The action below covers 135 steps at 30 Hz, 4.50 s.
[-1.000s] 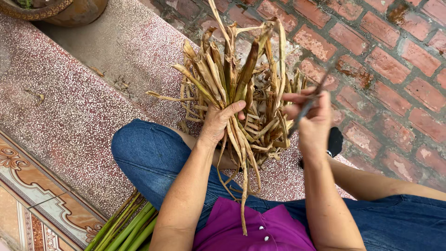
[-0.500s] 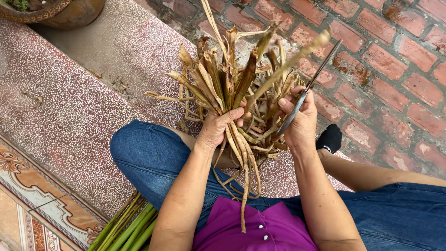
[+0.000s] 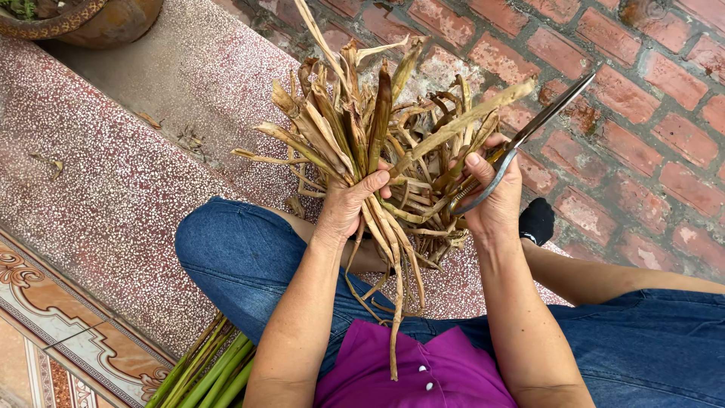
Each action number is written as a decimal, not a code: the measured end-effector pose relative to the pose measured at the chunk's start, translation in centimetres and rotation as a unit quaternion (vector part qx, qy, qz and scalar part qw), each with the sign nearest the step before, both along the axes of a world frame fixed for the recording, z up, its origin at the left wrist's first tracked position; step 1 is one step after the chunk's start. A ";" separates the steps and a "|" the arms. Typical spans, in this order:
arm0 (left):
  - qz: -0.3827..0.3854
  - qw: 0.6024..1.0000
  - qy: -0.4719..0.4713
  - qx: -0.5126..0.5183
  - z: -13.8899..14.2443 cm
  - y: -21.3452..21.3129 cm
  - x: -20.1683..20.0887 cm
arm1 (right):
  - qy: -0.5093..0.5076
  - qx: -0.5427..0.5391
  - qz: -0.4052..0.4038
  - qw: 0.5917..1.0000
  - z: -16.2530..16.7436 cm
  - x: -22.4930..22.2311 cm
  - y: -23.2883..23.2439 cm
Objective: The person sits on an outdoor step and gathers bundles of dried plant stalks. They sort through the stalks by hand, use scissors to trim off unwanted pieces, and set trimmed stalks aside while handling the pile one bundle at a time.
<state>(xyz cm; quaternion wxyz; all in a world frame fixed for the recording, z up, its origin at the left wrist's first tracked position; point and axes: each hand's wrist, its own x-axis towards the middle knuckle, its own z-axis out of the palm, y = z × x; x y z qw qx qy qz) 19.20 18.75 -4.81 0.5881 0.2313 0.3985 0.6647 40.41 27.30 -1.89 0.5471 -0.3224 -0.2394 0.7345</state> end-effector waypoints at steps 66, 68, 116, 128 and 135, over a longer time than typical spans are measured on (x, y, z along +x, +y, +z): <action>0.002 0.983 0.171 -0.066 2.9 1.3 -2.5 | -0.273 0.155 0.225 0.922 -6.9 -2.1 -2.6; -0.006 0.986 0.147 -0.079 2.8 1.1 -2.1 | -0.286 0.133 0.209 0.926 -7.9 -2.4 -2.6; -0.061 0.935 0.269 -0.222 -4.7 1.8 1.1 | -0.220 0.018 0.149 0.964 -8.8 -3.2 -1.8; 0.162 0.986 0.037 -0.002 0.1 2.4 -5.0 | -0.623 0.088 0.307 0.714 -10.2 -3.0 -3.9; 0.178 0.976 0.063 0.110 4.3 -1.1 -8.8 | -0.548 0.044 0.282 0.787 -11.6 -2.0 -3.4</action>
